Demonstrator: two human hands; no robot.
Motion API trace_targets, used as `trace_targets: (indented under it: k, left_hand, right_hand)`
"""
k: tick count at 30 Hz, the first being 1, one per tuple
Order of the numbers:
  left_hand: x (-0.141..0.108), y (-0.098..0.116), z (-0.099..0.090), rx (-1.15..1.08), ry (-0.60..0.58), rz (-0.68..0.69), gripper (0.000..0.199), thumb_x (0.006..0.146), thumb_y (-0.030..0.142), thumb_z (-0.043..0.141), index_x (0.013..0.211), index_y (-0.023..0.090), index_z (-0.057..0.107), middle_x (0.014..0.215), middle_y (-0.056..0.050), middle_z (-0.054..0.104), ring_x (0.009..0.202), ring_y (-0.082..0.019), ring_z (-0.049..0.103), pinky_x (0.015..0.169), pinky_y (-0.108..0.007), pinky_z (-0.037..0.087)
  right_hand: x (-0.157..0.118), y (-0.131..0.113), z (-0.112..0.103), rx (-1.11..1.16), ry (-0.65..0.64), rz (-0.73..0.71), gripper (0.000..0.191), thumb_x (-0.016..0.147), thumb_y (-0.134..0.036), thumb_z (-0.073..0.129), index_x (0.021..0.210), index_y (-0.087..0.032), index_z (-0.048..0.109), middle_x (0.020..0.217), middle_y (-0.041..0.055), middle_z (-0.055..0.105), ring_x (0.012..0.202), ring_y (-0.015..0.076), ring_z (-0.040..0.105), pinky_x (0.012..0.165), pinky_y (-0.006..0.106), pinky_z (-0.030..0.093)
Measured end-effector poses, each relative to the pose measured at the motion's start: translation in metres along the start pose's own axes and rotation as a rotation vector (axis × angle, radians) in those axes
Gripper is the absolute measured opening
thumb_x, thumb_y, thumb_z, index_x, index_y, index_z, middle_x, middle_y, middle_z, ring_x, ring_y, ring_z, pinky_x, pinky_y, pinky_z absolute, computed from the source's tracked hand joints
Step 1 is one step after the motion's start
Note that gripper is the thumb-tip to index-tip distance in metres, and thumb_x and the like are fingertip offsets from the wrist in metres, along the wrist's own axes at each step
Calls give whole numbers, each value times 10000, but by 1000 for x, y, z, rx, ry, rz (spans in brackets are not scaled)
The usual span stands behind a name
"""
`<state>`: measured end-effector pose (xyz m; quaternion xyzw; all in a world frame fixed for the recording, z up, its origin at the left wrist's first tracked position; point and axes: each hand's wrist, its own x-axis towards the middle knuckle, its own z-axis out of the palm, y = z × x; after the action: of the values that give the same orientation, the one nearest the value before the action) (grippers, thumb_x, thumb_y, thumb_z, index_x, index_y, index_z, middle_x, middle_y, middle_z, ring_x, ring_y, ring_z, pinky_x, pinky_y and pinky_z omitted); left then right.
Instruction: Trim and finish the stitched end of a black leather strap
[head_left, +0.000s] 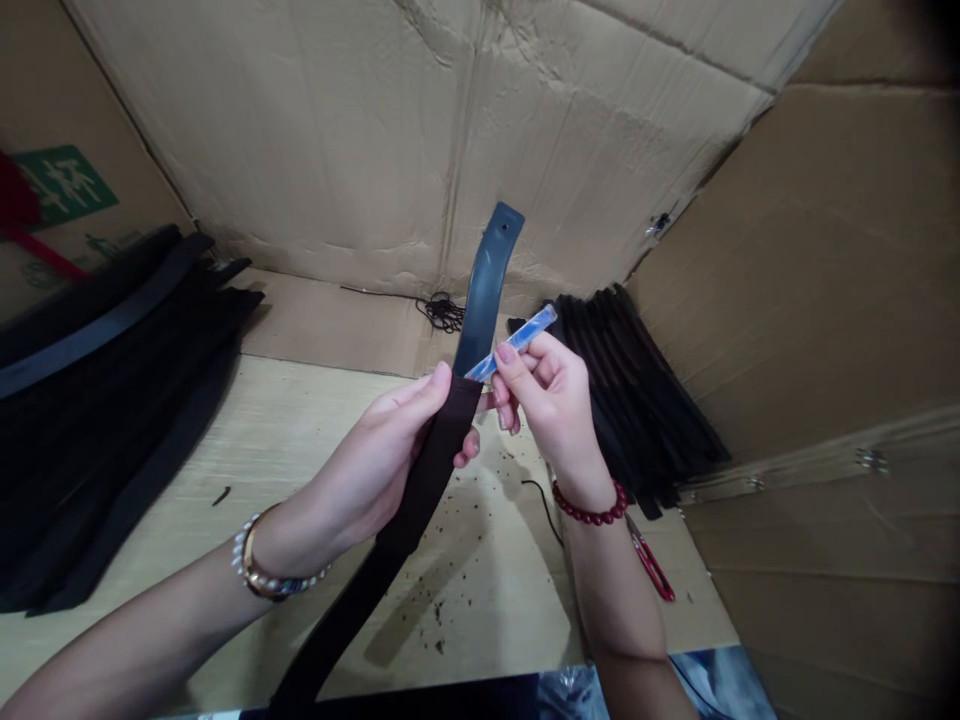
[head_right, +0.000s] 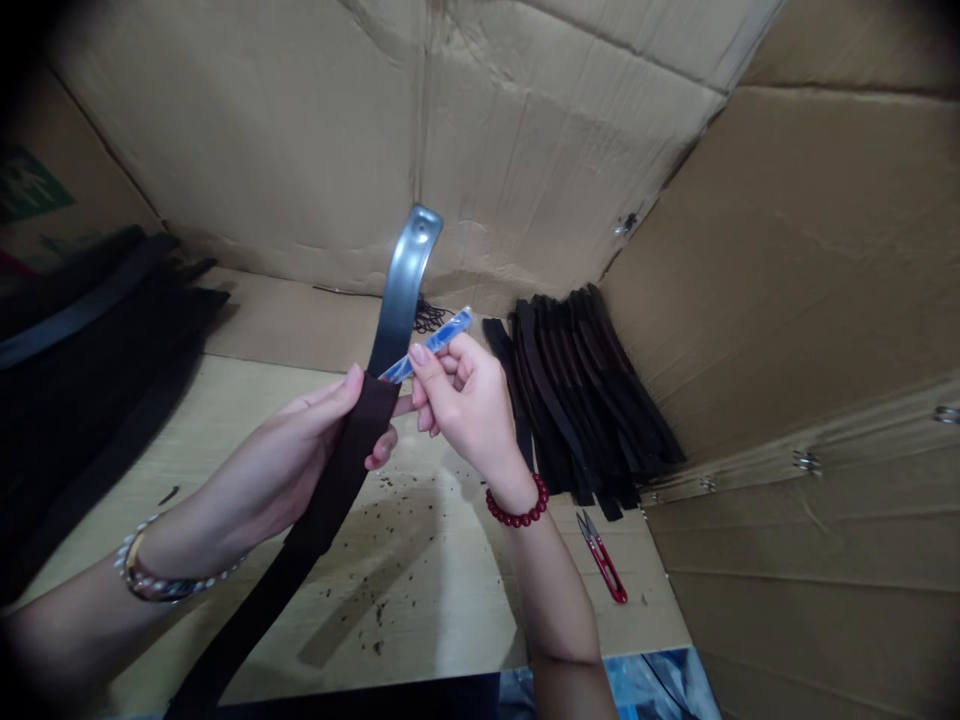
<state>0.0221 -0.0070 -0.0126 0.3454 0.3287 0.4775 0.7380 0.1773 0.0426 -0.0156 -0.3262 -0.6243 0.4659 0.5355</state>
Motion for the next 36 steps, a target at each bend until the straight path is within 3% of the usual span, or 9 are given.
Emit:
trace_targets:
  k: [4, 13, 18, 20, 25, 29, 31, 33, 36]
  left_hand:
    - [-1, 2, 0, -14, 17, -20, 346, 993, 425, 521, 905, 126, 672, 606, -48, 615, 534, -107, 534, 500, -182, 418]
    - [-1, -2, -1, 6, -9, -37, 368, 991, 439, 519, 852, 130, 662, 602, -48, 616, 532, -105, 537, 489, -180, 412]
    - [2, -4, -2, -1, 5, -27, 296, 968, 414, 573, 969, 137, 676, 646, -33, 627, 538, -99, 538, 492, -175, 414]
    - [2, -5, -3, 17, 21, 18, 301, 969, 413, 575, 1054, 144, 680, 780, -59, 688, 579, -98, 566, 529, -180, 446]
    - [3, -6, -6, 102, 6, 21, 453, 1005, 501, 454, 1176, 144, 673, 1131, -150, 718, 608, -96, 581, 611, -220, 509]
    - [8, -13, -7, 169, -11, 66, 329, 997, 385, 514, 1065, 107, 678, 1097, -171, 731, 537, -74, 548, 518, -197, 462]
    - [12, -19, -7, 182, 12, 103, 222, 985, 282, 531, 1009, 100, 656, 1018, -159, 742, 502, -66, 525, 481, -188, 433]
    - [16, -24, -9, 180, 43, 134, 182, 980, 219, 508, 972, 93, 640, 958, -141, 739, 491, -65, 512, 462, -182, 418]
    - [22, -31, -18, 178, 103, 142, 171, 961, 179, 501, 917, 89, 640, 892, -127, 732, 481, -63, 503, 442, -171, 411]
  right_hand:
    - [-1, -2, 0, 5, 106, -69, 275, 940, -387, 621, 777, -193, 512, 555, -74, 549, 358, 44, 487, 330, 160, 381]
    - [-1, -3, -1, -108, -65, 31, 333, 897, -447, 659, 740, -188, 520, 520, -70, 534, 349, 40, 438, 316, 163, 340]
    - [1, 4, -3, -89, -113, 42, 343, 886, -462, 670, 738, -183, 534, 519, -61, 543, 358, 44, 443, 325, 167, 345]
    - [5, 5, -5, -51, -40, 10, 349, 904, -485, 637, 752, -191, 527, 555, -54, 564, 375, 48, 465, 340, 171, 364]
    - [10, -2, -28, -38, 308, -59, 351, 907, -524, 601, 802, -205, 498, 698, -21, 640, 523, 75, 612, 438, 173, 455]
    - [-19, 10, -62, -220, 268, 85, 324, 849, -409, 694, 774, -196, 463, 742, 23, 690, 545, 104, 652, 476, 202, 487]
    - [-46, 29, -79, -406, 236, 218, 261, 880, -351, 654, 804, -193, 459, 690, 15, 677, 516, 110, 636, 490, 218, 481]
    - [-74, 53, -94, -796, 201, 294, 187, 927, -326, 585, 852, -175, 503, 698, 19, 680, 538, 106, 621, 539, 227, 466]
    - [-107, 83, -109, -969, 200, 319, 113, 891, -218, 630, 830, -148, 566, 785, 78, 706, 704, 157, 651, 659, 266, 451]
